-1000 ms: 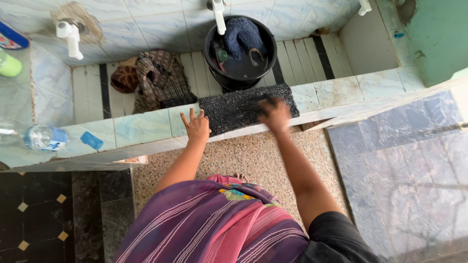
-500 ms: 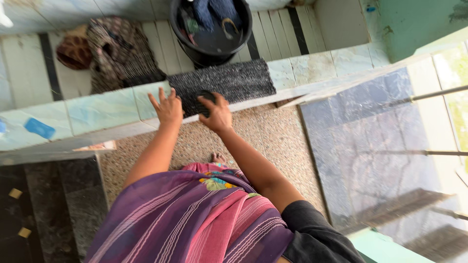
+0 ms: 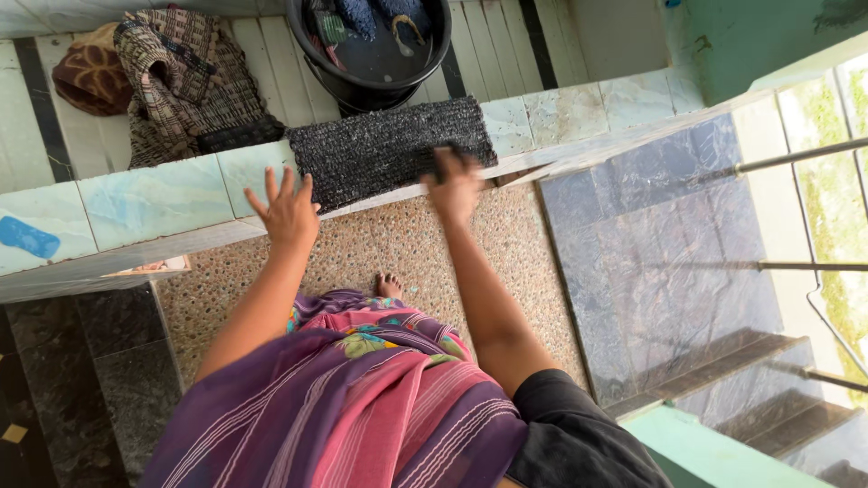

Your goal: The person scrubs a black mat with a brush and pours water from a plastic bottle to rinse it.

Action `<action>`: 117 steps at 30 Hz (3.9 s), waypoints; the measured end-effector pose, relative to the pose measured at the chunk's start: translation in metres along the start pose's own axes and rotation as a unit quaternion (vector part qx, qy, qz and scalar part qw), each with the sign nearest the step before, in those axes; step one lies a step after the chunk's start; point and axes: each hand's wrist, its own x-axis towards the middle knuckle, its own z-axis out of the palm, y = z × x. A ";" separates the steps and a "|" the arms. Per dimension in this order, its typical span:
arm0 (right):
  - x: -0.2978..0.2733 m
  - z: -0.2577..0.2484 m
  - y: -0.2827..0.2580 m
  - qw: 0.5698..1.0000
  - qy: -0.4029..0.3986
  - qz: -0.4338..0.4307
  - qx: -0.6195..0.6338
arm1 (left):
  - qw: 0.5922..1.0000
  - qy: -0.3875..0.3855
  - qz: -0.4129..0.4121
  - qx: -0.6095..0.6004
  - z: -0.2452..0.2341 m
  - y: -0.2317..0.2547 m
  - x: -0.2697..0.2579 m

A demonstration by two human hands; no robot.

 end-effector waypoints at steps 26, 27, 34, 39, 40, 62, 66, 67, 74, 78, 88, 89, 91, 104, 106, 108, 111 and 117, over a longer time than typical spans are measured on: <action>-0.069 0.057 -0.146 0.942 -0.174 -0.288 0.012 | 0.983 0.124 -0.044 -0.128 -0.035 -0.022 -0.022; -0.066 0.053 -0.150 0.941 -0.174 -0.289 0.012 | 0.982 0.118 -0.040 -0.144 -0.038 -0.022 -0.017; 0.065 -0.017 -0.044 0.977 -0.064 -0.172 -0.111 | 0.949 0.104 0.009 -0.298 -0.062 -0.038 -0.003; 0.100 -0.040 -0.024 0.990 -0.034 0.068 -0.115 | 0.946 0.107 -0.028 -0.304 -0.069 -0.048 -0.017; 0.091 -0.034 -0.038 0.989 -0.059 0.110 -0.079 | 0.946 0.107 -0.025 -0.304 -0.069 -0.049 -0.019; 0.122 -0.050 -0.006 0.990 -0.022 0.103 -0.097 | 0.962 0.075 -0.024 -0.262 -0.049 -0.049 -0.030; 0.037 0.013 -0.058 0.986 -0.019 -0.160 -0.037 | 0.967 0.056 -0.060 -0.239 -0.045 -0.048 -0.024; 0.005 0.030 -0.078 0.977 -0.018 -0.210 -0.030 | 0.967 0.051 -0.055 -0.242 -0.043 -0.045 -0.021; -0.041 0.028 -0.072 0.930 -0.155 -0.335 0.002 | 0.978 0.027 0.006 -0.208 -0.040 -0.013 0.008; 0.033 -0.032 0.023 0.978 -0.074 -0.157 -0.116 | 0.983 0.017 0.021 -0.184 -0.034 -0.004 0.010; -0.016 0.019 -0.035 0.975 -0.199 -0.053 -0.088 | 0.987 0.002 0.033 -0.158 -0.028 -0.005 0.003; -0.041 0.029 -0.056 0.965 -0.054 -0.249 -0.059 | 0.986 0.002 0.037 -0.160 -0.030 -0.003 0.007; -0.072 0.037 -0.087 0.947 -0.158 -0.275 0.044 | 0.987 0.005 0.041 -0.158 -0.036 0.001 0.013; 0.006 -0.014 -0.074 0.905 -0.120 -0.407 0.020 | 0.973 -0.054 0.222 -0.021 -0.055 0.079 0.055; 0.002 -0.024 -0.062 0.929 -0.096 -0.355 0.046 | 0.972 -0.122 0.199 -0.010 -0.049 0.080 0.061; 0.007 -0.022 -0.039 0.948 -0.073 -0.303 0.069 | 0.965 -0.147 0.217 0.028 -0.041 0.080 0.066; 0.012 -0.001 0.005 0.949 -0.073 -0.241 0.187 | 0.956 -0.105 0.270 0.050 -0.029 0.087 0.070; 0.026 0.011 0.029 0.949 -0.101 -0.253 0.161 | 0.958 -0.129 0.249 0.057 -0.011 0.103 0.075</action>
